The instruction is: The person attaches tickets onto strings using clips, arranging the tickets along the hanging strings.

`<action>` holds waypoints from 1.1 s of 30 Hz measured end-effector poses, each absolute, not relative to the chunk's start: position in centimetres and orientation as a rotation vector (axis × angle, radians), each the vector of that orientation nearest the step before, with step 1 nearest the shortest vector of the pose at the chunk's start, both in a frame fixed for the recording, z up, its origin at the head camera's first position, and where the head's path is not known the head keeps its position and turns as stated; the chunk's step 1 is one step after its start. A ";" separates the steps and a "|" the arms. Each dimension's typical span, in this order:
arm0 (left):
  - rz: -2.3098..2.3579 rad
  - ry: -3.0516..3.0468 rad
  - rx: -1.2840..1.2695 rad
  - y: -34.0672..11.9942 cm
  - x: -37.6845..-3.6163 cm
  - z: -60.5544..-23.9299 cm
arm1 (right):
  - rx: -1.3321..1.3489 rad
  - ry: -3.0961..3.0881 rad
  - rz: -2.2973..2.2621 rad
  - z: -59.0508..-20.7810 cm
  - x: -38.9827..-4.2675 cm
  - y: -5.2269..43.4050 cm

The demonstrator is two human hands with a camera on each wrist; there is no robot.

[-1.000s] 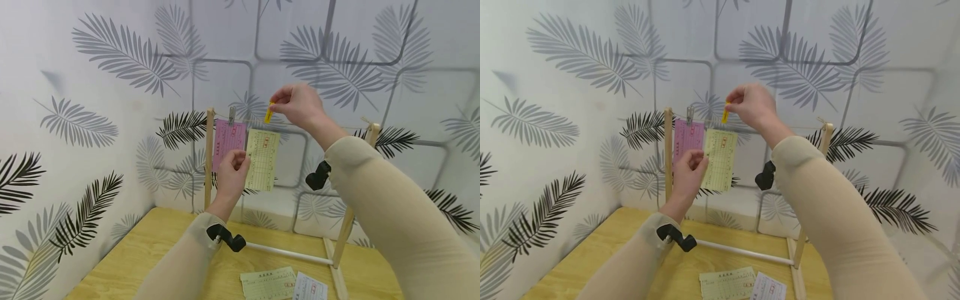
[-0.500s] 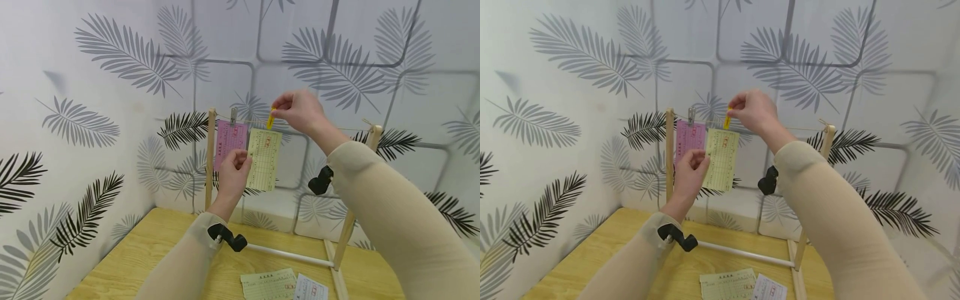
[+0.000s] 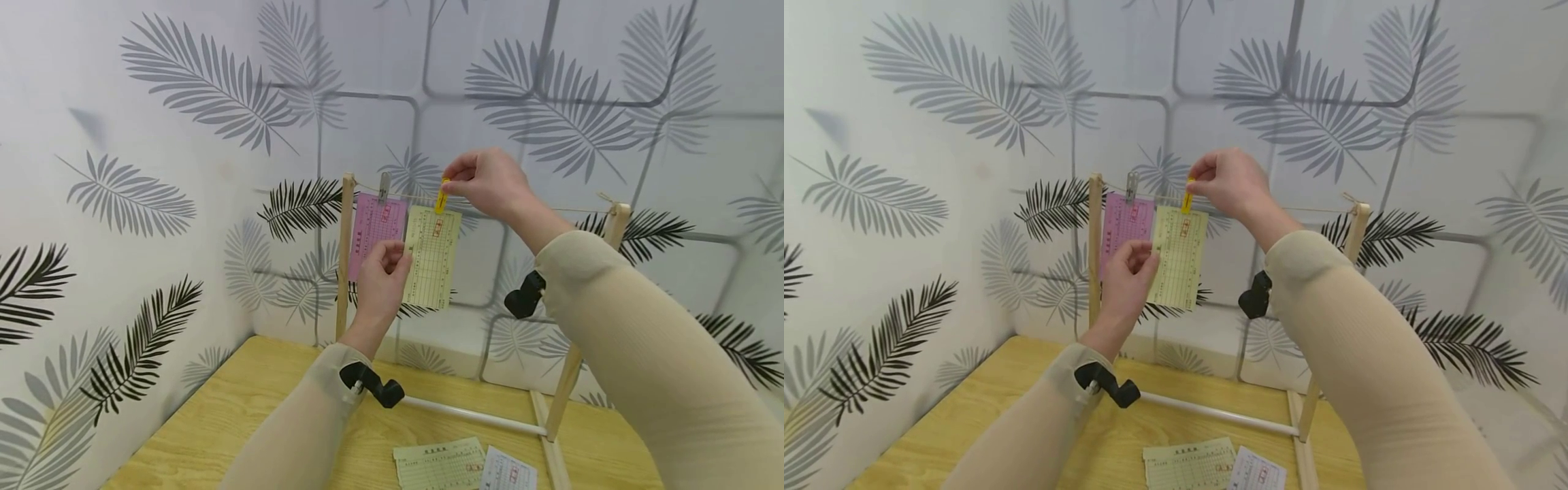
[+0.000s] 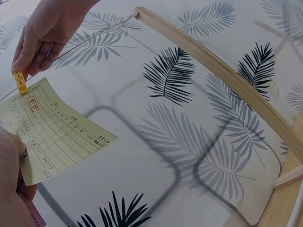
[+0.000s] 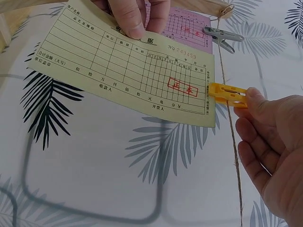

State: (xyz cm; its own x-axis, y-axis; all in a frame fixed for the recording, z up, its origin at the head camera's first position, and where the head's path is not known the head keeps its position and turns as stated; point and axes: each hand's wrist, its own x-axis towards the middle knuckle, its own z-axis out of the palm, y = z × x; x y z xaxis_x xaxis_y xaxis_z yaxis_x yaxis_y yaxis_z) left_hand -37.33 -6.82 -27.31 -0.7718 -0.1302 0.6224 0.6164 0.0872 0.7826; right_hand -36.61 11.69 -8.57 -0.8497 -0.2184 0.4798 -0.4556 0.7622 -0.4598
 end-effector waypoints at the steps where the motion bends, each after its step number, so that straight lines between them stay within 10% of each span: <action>1: -1.744 -1.814 -0.480 -6.8 -37.3 -27.3 | 0.516 -2.556 0.811 -8.6 -36.6 11.7; 33: -1.721 -1.811 -0.490 -7.0 -37.6 -27.5 | 0.621 -2.621 0.821 -8.8 -37.0 11.5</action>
State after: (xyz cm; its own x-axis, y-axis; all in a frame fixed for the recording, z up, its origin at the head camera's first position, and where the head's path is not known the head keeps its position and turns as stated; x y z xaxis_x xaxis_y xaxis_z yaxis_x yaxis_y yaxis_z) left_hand -37.55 -6.96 -27.52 -0.7599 -0.1291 0.6371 0.6297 0.0971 0.7707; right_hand -36.96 11.52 -8.76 -0.8527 -0.3065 0.4231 -0.4931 0.7399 -0.4576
